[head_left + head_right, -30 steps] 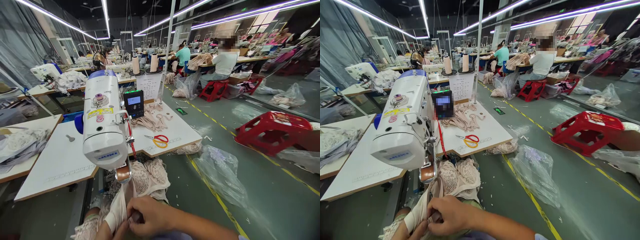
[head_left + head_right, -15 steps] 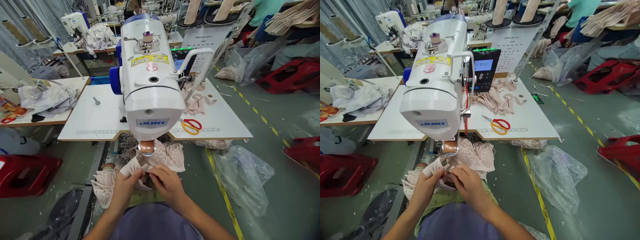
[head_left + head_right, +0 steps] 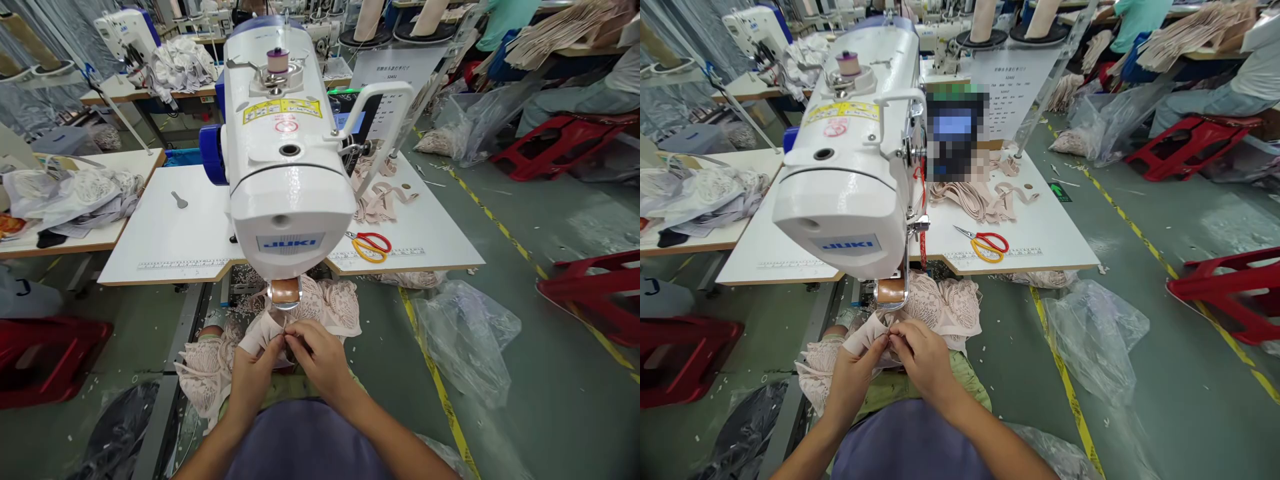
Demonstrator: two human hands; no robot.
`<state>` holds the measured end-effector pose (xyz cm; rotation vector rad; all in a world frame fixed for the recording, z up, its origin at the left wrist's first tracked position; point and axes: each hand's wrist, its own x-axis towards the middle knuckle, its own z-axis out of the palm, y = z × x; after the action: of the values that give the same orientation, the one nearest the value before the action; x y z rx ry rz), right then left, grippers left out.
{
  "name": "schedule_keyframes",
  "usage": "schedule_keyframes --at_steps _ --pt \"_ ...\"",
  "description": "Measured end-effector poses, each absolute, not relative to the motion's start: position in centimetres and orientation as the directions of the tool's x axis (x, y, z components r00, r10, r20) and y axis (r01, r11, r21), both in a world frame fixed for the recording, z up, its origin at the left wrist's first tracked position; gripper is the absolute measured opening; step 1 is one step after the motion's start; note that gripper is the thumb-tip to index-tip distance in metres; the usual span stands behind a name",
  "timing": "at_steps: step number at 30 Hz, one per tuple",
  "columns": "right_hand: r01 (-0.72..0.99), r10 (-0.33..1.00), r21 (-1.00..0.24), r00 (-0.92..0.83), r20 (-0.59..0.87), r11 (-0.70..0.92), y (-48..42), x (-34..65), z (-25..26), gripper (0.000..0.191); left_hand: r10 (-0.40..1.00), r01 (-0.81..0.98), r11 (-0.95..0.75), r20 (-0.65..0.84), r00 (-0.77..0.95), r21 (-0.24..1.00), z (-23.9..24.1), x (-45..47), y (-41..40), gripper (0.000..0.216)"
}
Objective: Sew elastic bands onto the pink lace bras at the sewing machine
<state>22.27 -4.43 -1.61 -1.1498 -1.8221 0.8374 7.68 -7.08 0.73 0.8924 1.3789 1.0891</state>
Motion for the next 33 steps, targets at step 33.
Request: schedule_keyframes --at_steps 33 --pt "0.367 0.889 -0.896 -0.454 0.063 0.251 -3.4 23.7 -1.7 0.009 0.934 0.133 0.329 -0.343 0.097 0.935 0.9 6.3 -6.2 0.029"
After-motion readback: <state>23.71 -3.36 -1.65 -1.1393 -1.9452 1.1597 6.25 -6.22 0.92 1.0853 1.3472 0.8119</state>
